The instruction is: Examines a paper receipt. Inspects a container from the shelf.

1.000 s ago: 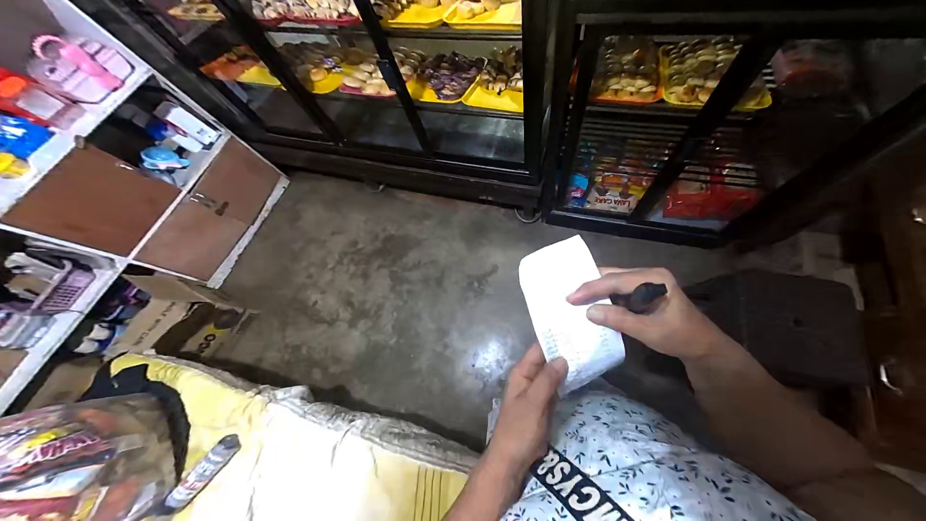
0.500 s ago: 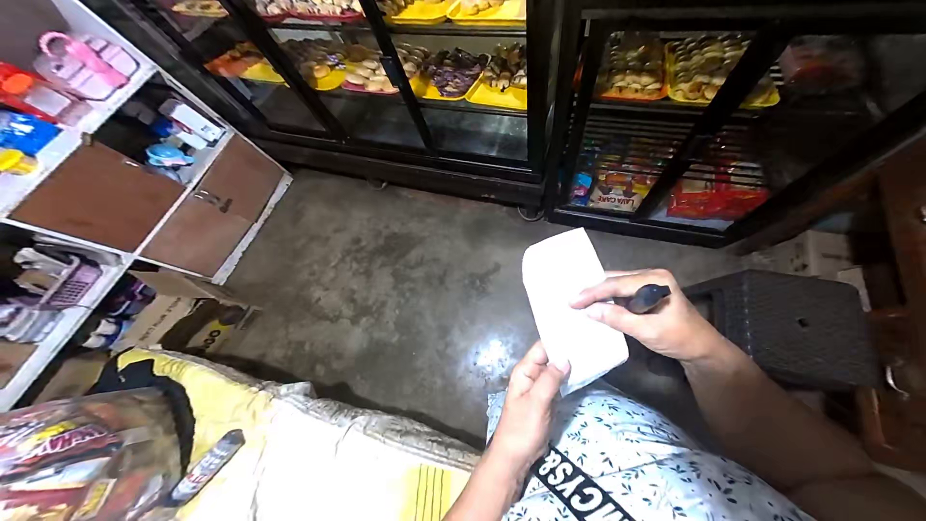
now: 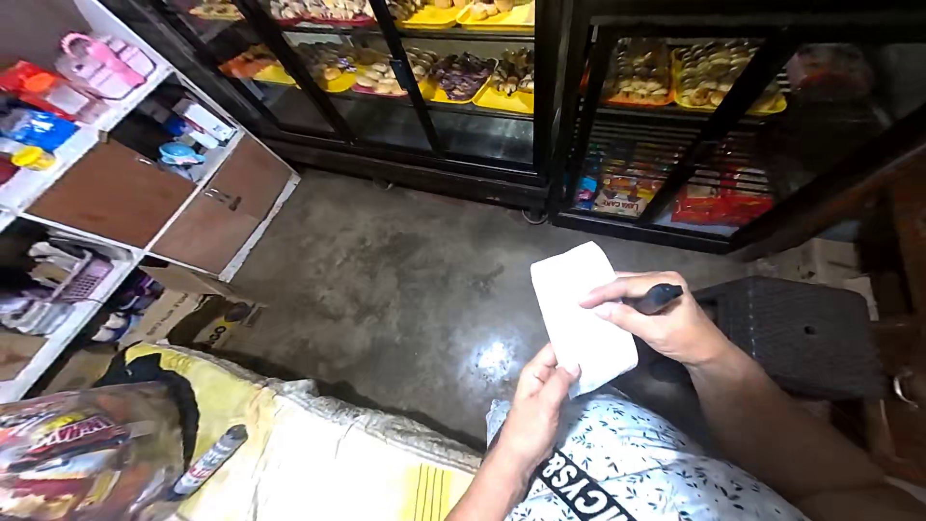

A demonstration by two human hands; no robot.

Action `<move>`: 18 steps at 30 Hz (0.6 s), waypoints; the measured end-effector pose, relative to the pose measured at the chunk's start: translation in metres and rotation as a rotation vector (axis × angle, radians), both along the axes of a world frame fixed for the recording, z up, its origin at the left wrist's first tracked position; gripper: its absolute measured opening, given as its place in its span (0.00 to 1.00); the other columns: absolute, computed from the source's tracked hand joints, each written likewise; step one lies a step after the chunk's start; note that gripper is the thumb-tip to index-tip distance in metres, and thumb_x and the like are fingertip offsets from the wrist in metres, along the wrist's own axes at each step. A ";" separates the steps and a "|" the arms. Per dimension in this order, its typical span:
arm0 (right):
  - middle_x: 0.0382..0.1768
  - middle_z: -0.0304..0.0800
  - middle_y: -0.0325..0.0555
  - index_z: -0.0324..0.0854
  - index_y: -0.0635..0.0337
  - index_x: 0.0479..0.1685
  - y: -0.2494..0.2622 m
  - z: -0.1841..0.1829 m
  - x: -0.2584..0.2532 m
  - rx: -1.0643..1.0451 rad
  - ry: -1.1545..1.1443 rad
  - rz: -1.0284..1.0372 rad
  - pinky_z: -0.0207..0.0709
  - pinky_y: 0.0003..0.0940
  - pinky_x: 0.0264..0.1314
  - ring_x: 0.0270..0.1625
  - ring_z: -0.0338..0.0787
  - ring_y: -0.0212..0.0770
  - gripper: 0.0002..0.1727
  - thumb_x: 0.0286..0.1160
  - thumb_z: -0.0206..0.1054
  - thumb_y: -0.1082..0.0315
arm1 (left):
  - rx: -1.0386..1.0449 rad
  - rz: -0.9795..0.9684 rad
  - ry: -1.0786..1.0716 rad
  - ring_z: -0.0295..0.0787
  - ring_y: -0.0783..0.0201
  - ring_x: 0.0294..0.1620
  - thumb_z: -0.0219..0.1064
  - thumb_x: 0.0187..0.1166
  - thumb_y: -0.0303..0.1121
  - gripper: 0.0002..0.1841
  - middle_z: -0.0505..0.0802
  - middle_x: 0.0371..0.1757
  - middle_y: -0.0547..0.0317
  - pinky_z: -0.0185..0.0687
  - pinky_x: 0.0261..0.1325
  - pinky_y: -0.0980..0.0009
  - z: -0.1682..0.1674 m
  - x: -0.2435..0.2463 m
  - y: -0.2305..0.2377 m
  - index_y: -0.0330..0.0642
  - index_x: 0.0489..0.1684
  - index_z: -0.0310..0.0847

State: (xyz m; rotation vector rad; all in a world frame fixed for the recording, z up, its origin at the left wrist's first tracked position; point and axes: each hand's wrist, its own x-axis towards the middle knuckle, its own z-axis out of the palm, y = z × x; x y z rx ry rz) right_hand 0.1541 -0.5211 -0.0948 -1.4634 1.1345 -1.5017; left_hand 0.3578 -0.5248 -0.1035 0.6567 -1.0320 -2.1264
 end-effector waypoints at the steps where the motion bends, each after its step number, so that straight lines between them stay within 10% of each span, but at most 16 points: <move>1: 0.41 0.96 0.27 0.94 0.58 0.44 0.000 0.000 0.000 0.001 -0.001 -0.001 0.81 0.13 0.45 0.40 0.87 0.15 0.10 0.72 0.68 0.75 | -0.002 -0.001 -0.006 0.93 0.72 0.51 0.50 0.85 0.24 0.14 0.95 0.49 0.66 0.87 0.62 0.67 0.000 0.000 0.000 0.39 0.59 0.79; 18: 0.44 0.96 0.26 0.93 0.58 0.46 0.000 0.000 0.003 -0.020 0.016 -0.012 0.80 0.12 0.46 0.42 0.86 0.13 0.10 0.73 0.68 0.75 | 0.016 -0.006 -0.011 0.93 0.72 0.51 0.51 0.85 0.25 0.14 0.96 0.48 0.67 0.88 0.61 0.68 -0.001 0.001 0.001 0.40 0.58 0.81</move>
